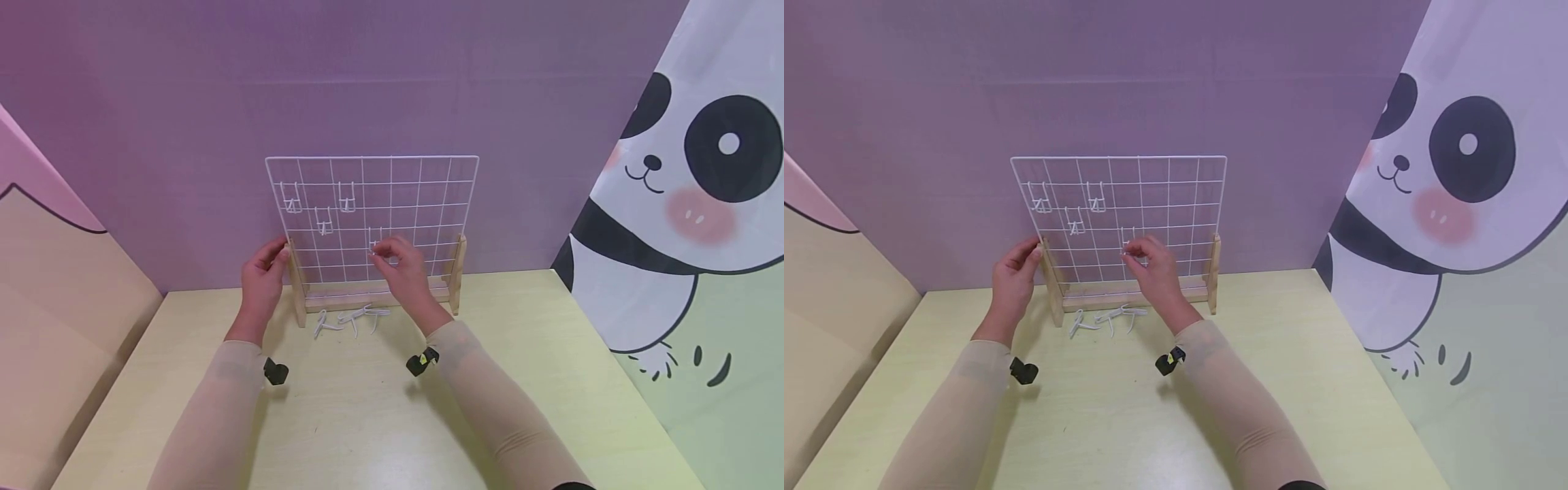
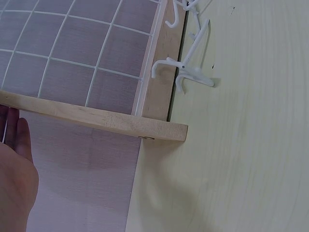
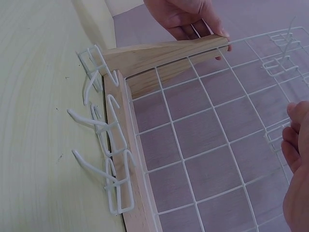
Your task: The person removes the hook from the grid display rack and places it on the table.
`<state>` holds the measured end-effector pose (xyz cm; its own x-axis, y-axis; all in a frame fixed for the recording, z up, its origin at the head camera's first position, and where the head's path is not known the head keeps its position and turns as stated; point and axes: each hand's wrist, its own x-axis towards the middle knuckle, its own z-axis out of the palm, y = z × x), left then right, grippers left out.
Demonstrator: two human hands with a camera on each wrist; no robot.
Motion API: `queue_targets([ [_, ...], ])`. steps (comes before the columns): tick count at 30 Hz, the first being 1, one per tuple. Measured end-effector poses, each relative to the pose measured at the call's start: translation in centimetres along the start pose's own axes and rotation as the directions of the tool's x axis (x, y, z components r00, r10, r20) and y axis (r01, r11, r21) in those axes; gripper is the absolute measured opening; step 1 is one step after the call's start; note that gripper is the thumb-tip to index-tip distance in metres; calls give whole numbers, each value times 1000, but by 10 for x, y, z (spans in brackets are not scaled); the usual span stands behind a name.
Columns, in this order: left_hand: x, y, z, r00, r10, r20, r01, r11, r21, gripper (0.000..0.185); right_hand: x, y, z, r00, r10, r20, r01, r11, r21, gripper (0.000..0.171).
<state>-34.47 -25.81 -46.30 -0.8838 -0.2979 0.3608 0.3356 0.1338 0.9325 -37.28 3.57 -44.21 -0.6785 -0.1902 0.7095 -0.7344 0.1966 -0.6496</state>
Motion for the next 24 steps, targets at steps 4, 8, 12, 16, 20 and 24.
queue_targets([
  [4, 0, 0, 0, 1000, -4, 2, 4, 1000, 8, 39, -1, -1, -1, 1000, -3, -6, 3, 1000, -10, 7],
  [8, -1, 1, 0, 1000, -13, 3, 13, 1000, -2, 39, 2, -3, 0, 998, -37, -42, 37, 999, -12, 7],
  [12, -1, 2, 0, 1000, -13, 0, 13, 1000, -15, 39, 5, -6, -1, 995, -55, -79, 53, 998, -22, 7],
  [16, -2, 2, 0, 1000, -9, 1, 9, 1000, -10, 39, 8, -11, -3, 995, -40, -97, 38, 999, -20, 6],
  [20, -2, 2, 0, 1000, -11, 2, 11, 1000, -8, 39, 10, -15, -5, 993, -45, -111, 45, 999, -8, 6],
  [24, -1, 2, 0, 1000, -18, 4, 18, 1000, -8, 39, 11, -19, -7, 991, -66, -116, 67, 998, 4, 5],
])
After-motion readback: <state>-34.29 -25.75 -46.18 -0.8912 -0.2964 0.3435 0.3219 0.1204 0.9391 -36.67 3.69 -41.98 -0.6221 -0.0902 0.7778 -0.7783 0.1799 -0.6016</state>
